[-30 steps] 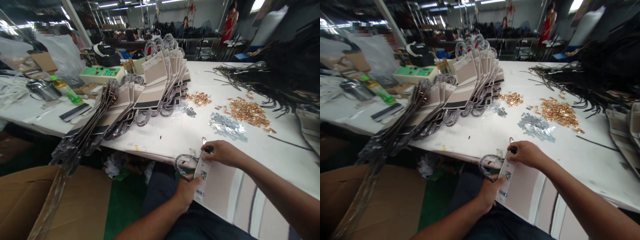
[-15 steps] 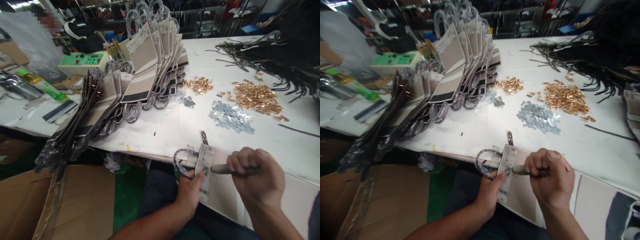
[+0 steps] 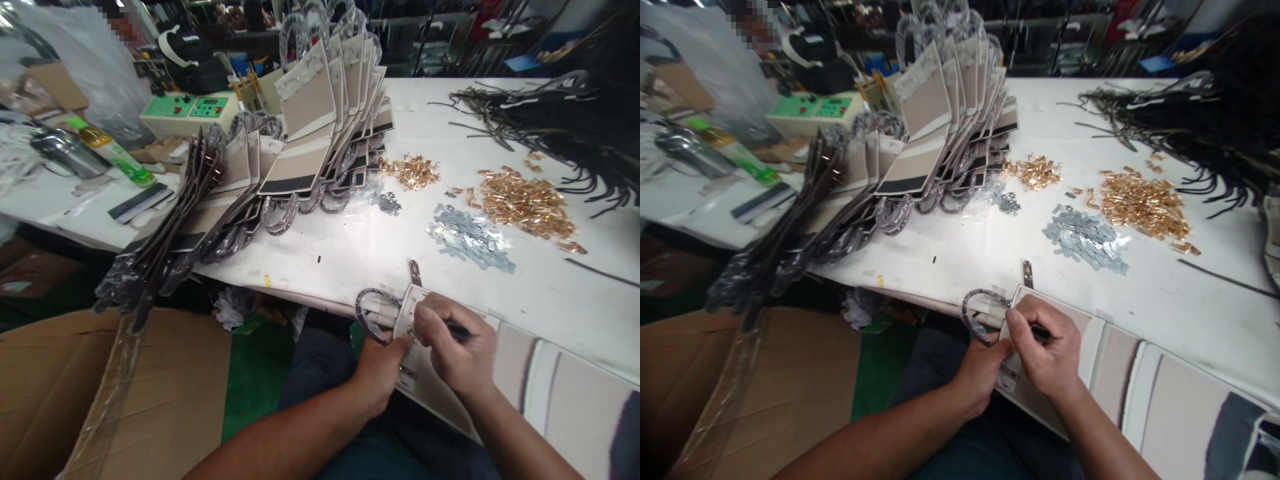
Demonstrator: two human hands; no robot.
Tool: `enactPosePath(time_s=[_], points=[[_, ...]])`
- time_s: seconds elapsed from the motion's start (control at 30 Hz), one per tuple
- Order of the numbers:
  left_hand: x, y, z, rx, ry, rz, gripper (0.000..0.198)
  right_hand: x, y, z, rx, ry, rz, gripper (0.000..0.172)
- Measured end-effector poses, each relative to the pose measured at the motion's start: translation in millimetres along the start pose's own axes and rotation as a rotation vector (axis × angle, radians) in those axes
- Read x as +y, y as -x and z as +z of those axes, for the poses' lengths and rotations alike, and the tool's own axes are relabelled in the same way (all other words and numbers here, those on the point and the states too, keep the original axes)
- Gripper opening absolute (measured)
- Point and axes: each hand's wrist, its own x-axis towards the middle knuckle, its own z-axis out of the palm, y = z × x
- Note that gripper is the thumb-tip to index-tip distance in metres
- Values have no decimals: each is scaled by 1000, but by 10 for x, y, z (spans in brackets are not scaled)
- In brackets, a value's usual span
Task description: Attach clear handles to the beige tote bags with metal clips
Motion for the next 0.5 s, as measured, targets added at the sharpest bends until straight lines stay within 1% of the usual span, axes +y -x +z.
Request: enactPosePath(time_s=[0.03,0.07,0.17,0.2,0.23,0.27,0.4,0.5], points=[[-5,3,-4,6,-3,5,31,-2,-15,-9,-31,30,21,43],[-14,4,-8,12,-7,12,31,-3,-35,-22,-32,14,51,45],[-63,-3,-18,7,-18,42,33,-6,-111,-47,65,-153,132,46],[-82,-9,-22,2,-20,50,34,-14,-136,-38,83,-180,136,46],[-102,-16,-26,2,-23,57,34,-27,-160,-18,71,-169,134,46],[-120,-24,-30,7,-25,63,33,-45,-181,10,32,-126,130,47],[-159,-51,-43,31,-26,92,27,-117,-232,129,-198,130,90,51],[-147,-46,-43,19,-18,116,22,-92,-211,122,-265,194,55,53]])
